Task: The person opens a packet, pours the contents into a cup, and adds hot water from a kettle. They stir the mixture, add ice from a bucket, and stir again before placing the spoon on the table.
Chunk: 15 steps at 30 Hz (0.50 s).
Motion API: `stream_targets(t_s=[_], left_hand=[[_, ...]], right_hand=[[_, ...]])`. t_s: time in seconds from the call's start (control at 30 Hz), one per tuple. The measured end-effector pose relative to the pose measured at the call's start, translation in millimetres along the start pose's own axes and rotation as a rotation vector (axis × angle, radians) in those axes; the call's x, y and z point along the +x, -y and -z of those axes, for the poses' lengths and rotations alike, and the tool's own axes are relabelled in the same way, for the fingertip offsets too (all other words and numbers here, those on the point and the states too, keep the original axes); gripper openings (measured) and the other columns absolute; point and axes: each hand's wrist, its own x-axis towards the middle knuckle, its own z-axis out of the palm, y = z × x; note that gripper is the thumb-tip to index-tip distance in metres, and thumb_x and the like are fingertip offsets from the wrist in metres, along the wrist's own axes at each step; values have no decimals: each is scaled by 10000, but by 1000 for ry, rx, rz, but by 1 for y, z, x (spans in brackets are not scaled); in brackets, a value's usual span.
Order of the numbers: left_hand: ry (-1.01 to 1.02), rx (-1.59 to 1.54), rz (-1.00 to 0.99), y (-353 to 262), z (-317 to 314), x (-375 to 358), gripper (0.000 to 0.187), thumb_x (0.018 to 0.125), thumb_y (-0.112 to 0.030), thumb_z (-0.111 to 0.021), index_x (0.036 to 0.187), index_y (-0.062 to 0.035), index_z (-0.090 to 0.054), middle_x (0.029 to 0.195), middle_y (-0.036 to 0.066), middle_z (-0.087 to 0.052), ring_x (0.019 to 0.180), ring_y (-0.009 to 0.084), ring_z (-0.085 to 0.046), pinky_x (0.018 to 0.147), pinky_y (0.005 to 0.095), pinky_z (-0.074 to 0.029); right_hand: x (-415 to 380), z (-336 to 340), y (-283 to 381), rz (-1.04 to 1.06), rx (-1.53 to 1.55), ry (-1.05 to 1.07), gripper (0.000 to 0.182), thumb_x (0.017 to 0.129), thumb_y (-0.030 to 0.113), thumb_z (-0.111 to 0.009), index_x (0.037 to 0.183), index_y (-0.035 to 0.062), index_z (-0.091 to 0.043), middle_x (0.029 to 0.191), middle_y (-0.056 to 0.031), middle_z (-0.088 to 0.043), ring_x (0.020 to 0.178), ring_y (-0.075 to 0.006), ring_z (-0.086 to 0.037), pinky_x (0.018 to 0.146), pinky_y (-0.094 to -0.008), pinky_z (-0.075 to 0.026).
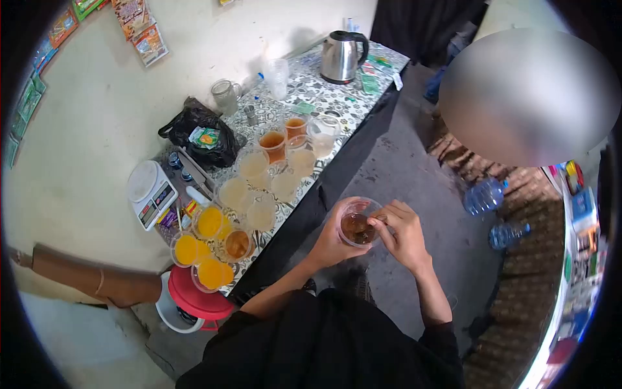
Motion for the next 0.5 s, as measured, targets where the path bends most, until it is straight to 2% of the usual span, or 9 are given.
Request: stream_targets(t_s=[0.1,0.2,0.3,0.37,0.5], left_hand=[[-89,-48,24,15,-7,36,832,609,39,-758,1308,-49,-315,1317,102,-394,1237,200,-387,1034,345,-326],[-192,-32,4,40,-15,74,837,603,6,-770,1306,-46,-319,1302,107,-410,1230,204,-392,1029,351,-328],[-287,106,-48,54,-18,119,856,588,-39,-789,1305,-42,-320,1289,117,-427,1226,218,-400,1036,363,-320],[-367,77,-67,69,-23,146,862,583,-49,-792,1305,-41,-321,1291,125,-425,1236,226,-399,1047,366,-307],[-529,207,-115,96,-29,197,851,590,-22,-787,1304,-38,-323,1296,127,-414,1247,230,-395,1049,362,-309]], right_hand=[[25,1,-48,66,149,34,114,766,183,-676,786,74,-650,737,-26,-607,681,-206,-542,609,-328,-410],[54,7,-101,237,203,68,97,767,168,-673,785,78,-642,721,-32,-591,670,-212,-535,597,-323,-403],[85,15,-149,300,81,79,80,770,143,-667,787,78,-625,703,-33,-565,661,-221,-528,597,-328,-406],[102,14,-185,247,182,35,77,779,114,-656,789,61,-600,686,-41,-530,676,-240,-527,618,-350,-417],[132,13,-242,199,409,100,82,798,98,-639,786,40,-582,689,-61,-516,696,-254,-533,632,-360,-429]])
